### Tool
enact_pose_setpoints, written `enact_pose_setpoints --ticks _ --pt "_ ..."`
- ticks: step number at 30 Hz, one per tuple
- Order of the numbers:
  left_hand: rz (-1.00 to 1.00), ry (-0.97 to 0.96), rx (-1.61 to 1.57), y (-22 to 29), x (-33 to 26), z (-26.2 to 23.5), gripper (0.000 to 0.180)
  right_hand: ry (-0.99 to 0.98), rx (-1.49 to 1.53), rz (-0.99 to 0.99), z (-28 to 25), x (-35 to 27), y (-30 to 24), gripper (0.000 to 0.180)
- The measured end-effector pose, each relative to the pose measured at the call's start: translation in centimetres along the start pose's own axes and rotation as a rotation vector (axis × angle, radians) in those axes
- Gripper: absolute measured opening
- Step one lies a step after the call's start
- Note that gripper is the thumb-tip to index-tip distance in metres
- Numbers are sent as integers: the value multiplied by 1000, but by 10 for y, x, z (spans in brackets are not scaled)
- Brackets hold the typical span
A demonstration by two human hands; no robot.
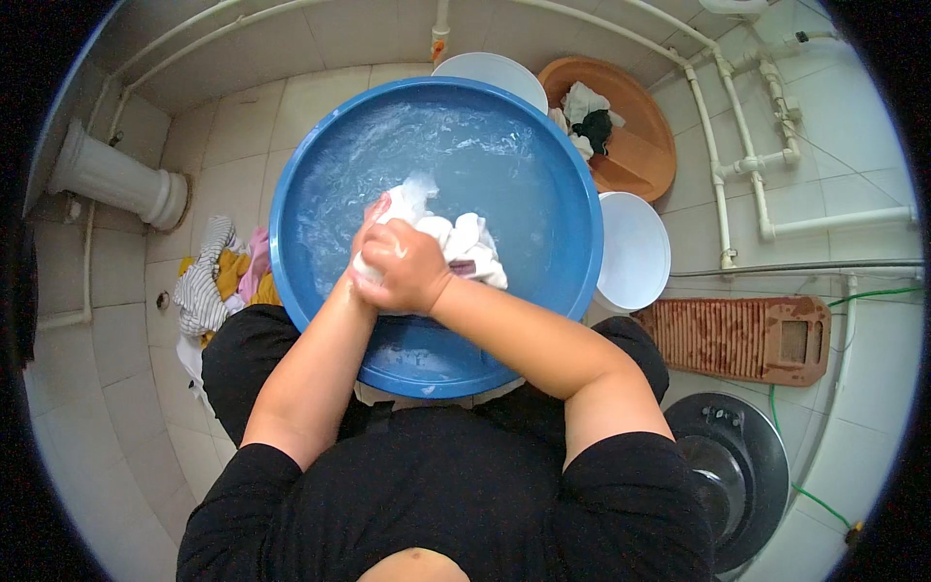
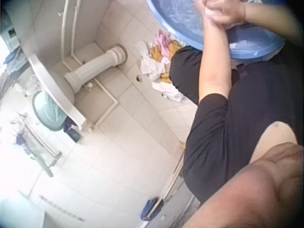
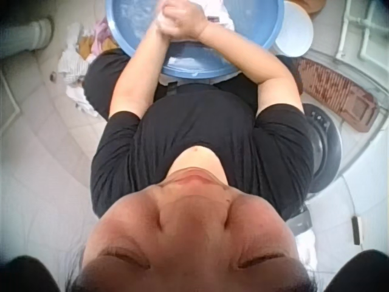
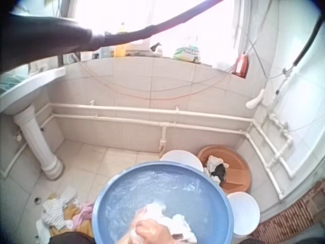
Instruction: The person sits on the floor and hand-washes a white t-shirt with a red graphic in a blue basin filled with water. They repeatedly submerge, scrub, and wring the garment by hand throughout the episode.
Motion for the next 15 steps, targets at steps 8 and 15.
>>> enact_pose_setpoints --ticks 8,15 --pt "116 281 154 -14 0 6 30 137 -67 430 0 1 30 21" --pt "-53 387 255 -10 -12 43 54 -59 -267 205 -7 3 61 25"
Point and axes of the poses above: each hand's wrist, its own x-axis towards the middle knuckle, its own z-axis out of the palm, y = z × x, the point moved 1 cm from there along x, towards the middle knuckle, and after that the axes turned 3 degrees about -y, right-handed, at the moved point
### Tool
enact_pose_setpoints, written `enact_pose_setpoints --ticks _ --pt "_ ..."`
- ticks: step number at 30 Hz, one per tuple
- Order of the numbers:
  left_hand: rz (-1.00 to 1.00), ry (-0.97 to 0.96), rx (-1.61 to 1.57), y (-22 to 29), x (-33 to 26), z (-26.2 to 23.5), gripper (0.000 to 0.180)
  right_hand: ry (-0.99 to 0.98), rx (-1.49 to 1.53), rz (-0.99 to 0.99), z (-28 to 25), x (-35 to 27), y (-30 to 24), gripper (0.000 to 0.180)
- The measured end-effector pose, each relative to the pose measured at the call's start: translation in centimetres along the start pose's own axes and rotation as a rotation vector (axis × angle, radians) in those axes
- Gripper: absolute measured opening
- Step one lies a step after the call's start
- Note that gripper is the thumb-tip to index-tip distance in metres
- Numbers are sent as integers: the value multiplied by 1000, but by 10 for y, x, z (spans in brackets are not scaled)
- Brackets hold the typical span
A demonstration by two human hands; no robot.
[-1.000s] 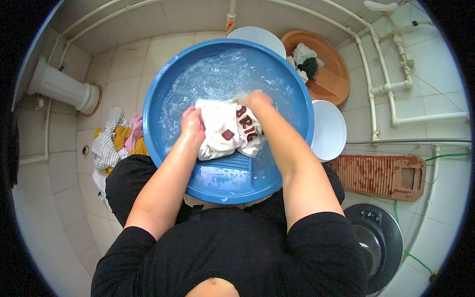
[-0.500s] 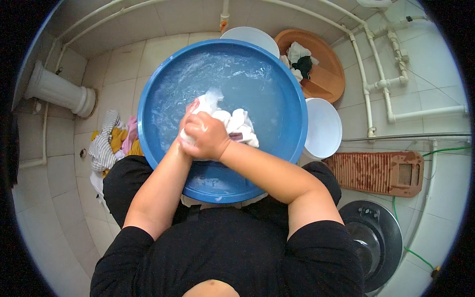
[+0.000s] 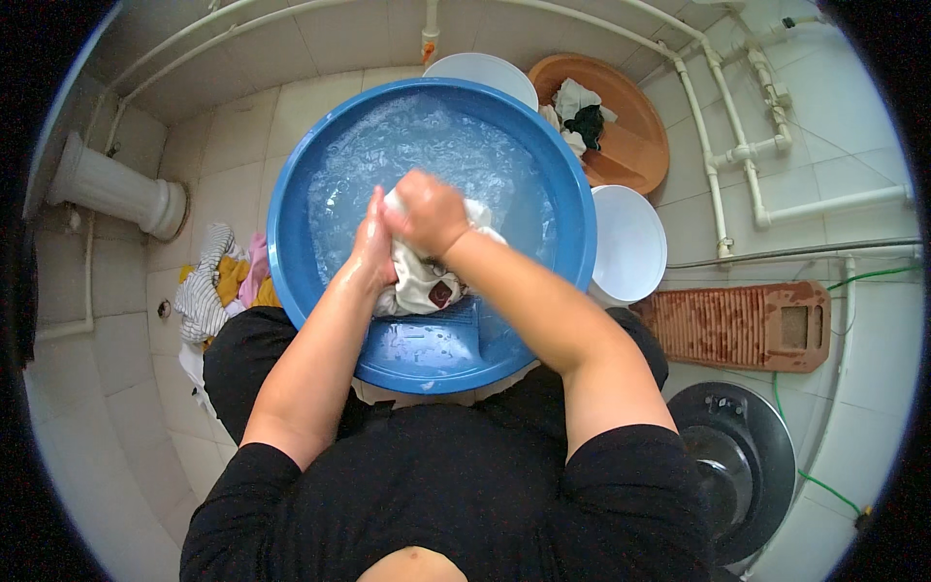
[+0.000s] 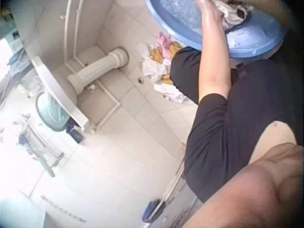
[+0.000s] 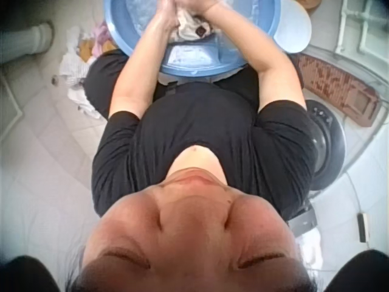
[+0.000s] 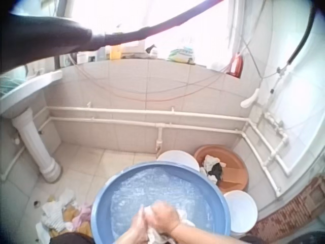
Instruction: The person sits on the floor and hand-washes a white t-shirt with a red graphic in a blue basin filled with water. They repeatedly submerge, scrub, and wring the garment by hand throughout the episode.
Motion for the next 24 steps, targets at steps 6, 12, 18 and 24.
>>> enact_pose_setpoints --ticks 6,12,18,24 --pt "44 -471 -310 10 -8 -4 48 153 -82 421 -25 14 104 41" --pt "25 -166 -401 23 -9 -18 54 -415 223 933 14 -40 109 71" --pt "-319 -437 94 14 -13 -12 39 -459 466 901 1 -26 126 46" --pt "-300 -345 181 17 -9 -14 34 -409 622 993 9 -29 106 68"
Point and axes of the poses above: each hand's wrist, its own x-axis towards the middle knuckle, its own z-axis out of the palm, y = z × x, the point moved 1 cm from there along x, towards the middle knuckle, and after that the axes turned 3 degrees about -y, right-handed, at the moved point
